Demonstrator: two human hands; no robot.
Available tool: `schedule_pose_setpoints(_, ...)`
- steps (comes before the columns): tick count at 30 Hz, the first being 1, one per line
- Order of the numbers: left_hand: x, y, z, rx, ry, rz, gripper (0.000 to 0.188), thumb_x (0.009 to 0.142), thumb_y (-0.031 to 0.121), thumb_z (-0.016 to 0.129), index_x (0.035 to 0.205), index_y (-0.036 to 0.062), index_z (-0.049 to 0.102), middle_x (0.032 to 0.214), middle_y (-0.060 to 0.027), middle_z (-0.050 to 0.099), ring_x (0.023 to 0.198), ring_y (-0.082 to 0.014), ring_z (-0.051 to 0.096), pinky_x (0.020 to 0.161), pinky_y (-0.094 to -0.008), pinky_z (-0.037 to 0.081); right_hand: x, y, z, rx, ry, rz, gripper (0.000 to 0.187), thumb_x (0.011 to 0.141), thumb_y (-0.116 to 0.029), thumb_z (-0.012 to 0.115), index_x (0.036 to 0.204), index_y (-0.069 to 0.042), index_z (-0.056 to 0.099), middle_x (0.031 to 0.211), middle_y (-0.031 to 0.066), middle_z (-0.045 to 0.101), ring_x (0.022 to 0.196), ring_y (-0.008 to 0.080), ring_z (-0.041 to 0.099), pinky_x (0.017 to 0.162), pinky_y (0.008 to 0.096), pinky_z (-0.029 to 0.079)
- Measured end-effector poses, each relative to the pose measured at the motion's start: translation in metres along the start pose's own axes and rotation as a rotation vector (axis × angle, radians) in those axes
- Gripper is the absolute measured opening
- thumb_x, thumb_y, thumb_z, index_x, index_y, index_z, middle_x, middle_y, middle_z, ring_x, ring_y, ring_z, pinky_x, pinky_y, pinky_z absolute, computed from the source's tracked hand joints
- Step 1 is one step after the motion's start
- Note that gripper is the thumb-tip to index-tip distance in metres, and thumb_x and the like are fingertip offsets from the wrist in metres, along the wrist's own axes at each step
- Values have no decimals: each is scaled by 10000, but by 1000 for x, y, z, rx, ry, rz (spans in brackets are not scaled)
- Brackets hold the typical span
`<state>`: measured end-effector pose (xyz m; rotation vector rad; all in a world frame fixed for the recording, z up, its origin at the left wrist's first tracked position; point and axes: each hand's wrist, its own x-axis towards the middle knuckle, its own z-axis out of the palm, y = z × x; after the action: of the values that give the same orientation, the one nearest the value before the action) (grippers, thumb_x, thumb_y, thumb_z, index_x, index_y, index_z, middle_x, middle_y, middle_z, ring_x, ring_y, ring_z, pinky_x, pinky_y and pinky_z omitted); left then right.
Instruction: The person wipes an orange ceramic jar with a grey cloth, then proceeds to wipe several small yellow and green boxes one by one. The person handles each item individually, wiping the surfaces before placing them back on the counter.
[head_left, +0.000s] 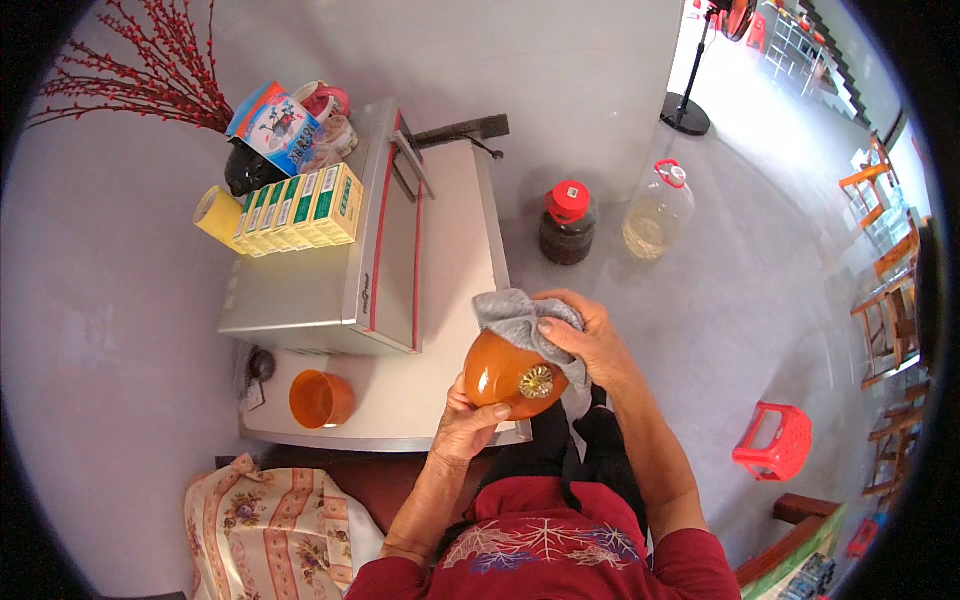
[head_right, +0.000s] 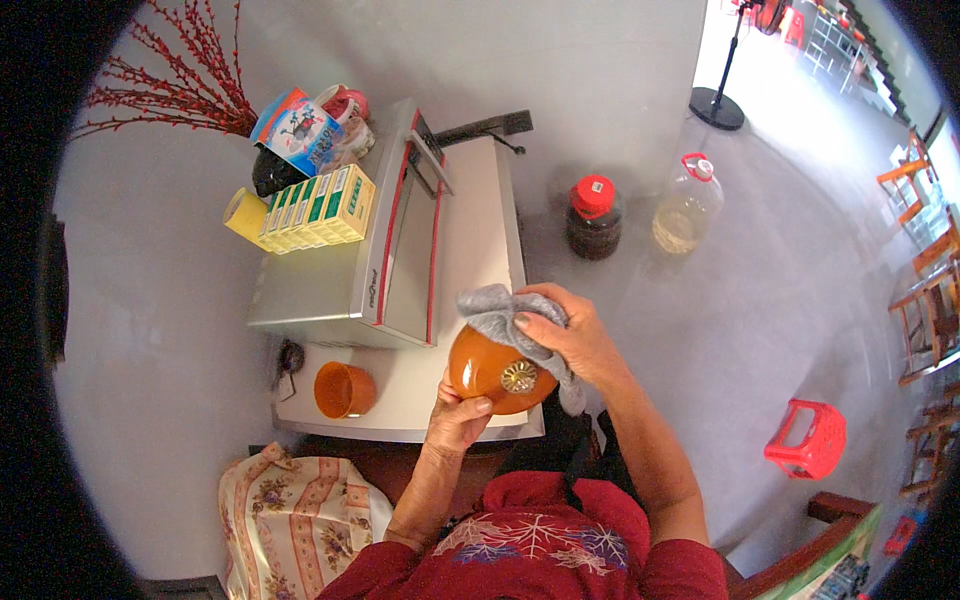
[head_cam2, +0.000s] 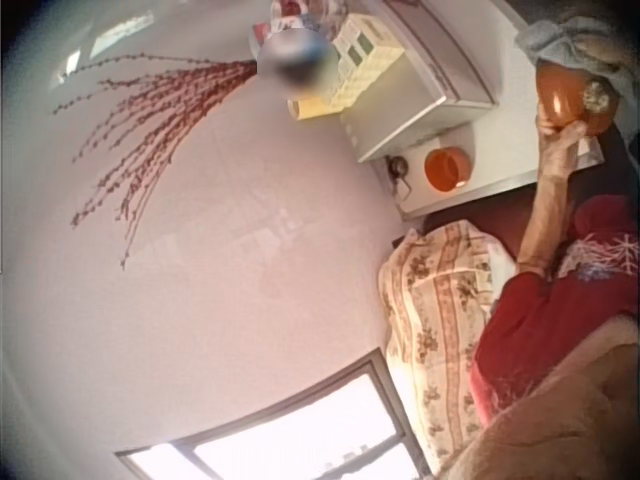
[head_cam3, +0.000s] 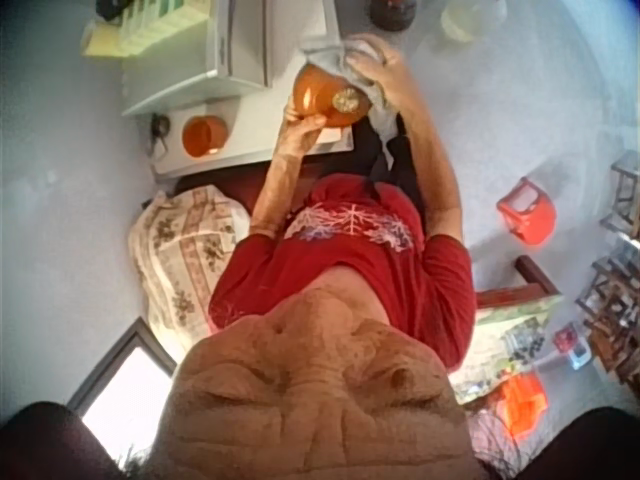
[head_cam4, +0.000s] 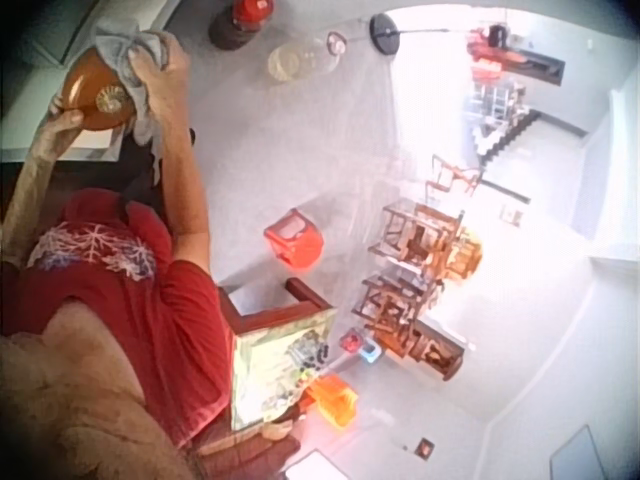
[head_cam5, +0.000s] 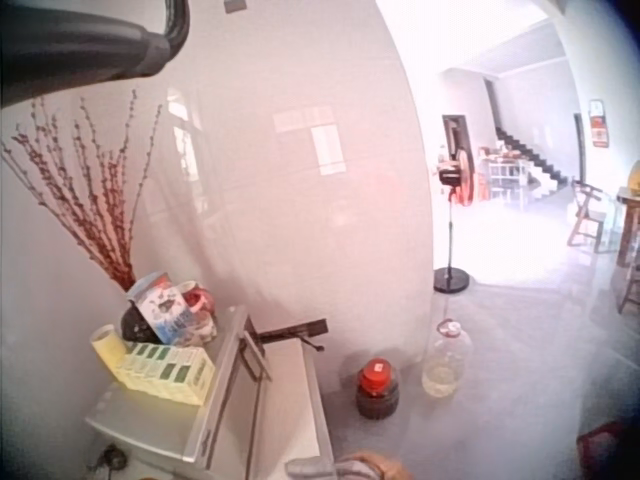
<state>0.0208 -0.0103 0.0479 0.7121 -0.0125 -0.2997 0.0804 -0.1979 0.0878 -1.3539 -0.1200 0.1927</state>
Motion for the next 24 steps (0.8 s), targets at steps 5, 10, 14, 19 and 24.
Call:
schedule_pose_setpoints(5, 2, -4, -10, -61, 47, 2, 625, 675, -9, 716, 1234, 74, 450, 1223, -82, 517, 1153, -230, 489, 995, -411, 394, -16, 30, 5, 432, 159, 110, 467, 781, -146, 664, 1186, 16, 498, 1019, 92, 597, 899, 144, 572, 807, 274, 459)
schedule_pose_setpoints(10, 4, -5, -17, -151, 59, 0, 623, 695, 16, 711, 1252, 95, 442, 1233, -81, 512, 1154, -236, 489, 994, -410, 398, -36, 55, 28, 693, 308, 73, 467, 791, -142, 652, 1202, 3, 484, 1059, 93, 589, 926, 157, 578, 844, 293, 465)
schedule_pose_setpoints(14, 0, 0, -21, -290, 0, -54, 598, 703, 63, 716, 1241, 52, 454, 1217, -90, 526, 1151, -247, 494, 974, -425, 412, -34, 53, 16, 676, 244, 88, 410, 784, -139, 655, 1147, 1, 526, 1006, 75, 608, 889, 150, 587, 825, 283, 469)
schedule_pose_setpoints(19, 21, 41, -30, -48, -245, -319, 578, 681, 66, 731, 1206, 7, 497, 1163, -100, 571, 1073, -216, 551, 939, -370, 437, -13, 2, -8, 281, 17, 168, 362, 751, -167, 687, 1064, -14, 589, 911, 50, 618, 828, 116, 573, 771, 251, 455)
schedule_pose_setpoints(24, 32, 54, 2, 293, -196, -342, 585, 656, -15, 740, 1195, 3, 513, 1133, -87, 590, 1038, -183, 568, 934, -325, 441, 13, -28, -1, 19, -94, 63, 337, 769, -215, 702, 1026, -15, 614, 882, 26, 624, 821, 82, 550, 756, 239, 442)
